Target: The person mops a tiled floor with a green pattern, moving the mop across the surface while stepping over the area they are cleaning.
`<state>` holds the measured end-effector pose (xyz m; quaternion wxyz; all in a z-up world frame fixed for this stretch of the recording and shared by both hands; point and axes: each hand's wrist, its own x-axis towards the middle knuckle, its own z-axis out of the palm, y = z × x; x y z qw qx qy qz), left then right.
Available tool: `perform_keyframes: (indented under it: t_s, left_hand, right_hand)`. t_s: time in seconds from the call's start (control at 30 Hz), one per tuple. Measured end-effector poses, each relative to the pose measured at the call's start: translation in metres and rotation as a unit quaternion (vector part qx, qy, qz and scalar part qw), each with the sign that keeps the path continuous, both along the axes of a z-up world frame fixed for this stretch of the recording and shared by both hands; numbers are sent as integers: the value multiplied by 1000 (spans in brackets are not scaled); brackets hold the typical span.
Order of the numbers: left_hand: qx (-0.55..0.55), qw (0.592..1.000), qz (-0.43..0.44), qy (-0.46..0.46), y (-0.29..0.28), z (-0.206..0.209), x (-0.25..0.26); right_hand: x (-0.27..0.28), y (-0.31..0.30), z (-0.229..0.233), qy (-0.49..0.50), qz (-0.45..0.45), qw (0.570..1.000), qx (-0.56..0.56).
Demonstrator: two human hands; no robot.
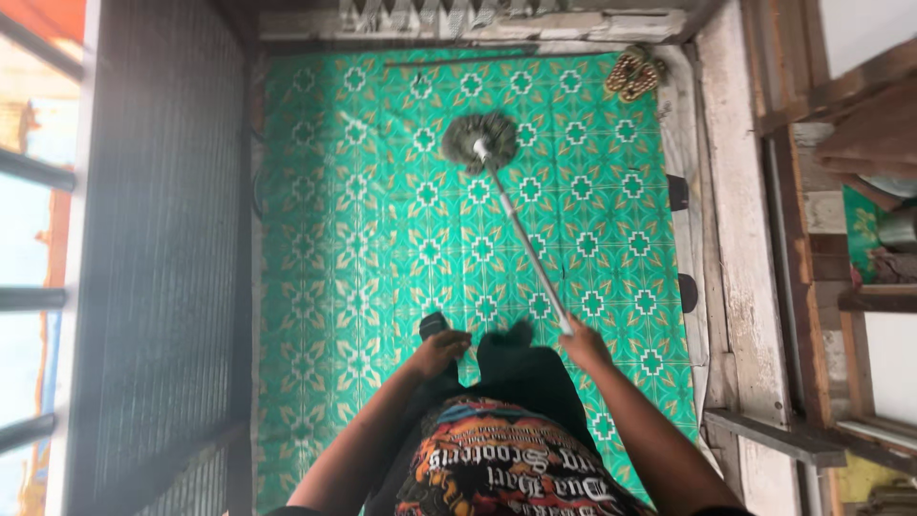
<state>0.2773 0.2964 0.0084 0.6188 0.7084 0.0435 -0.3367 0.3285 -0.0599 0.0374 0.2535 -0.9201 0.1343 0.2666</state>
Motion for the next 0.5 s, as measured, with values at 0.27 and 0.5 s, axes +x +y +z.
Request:
perform_keyframes:
  t_s: [0.27, 0.5]
  left_hand:
    - [-56, 987, -129, -75, -37, -27, -51]
    - [94, 939, -306, -128, -145, -51, -177]
  right_hand:
    - [-200, -18, 14, 12, -15, 998, 56]
    - [-373, -43, 5, -147, -24, 982, 117]
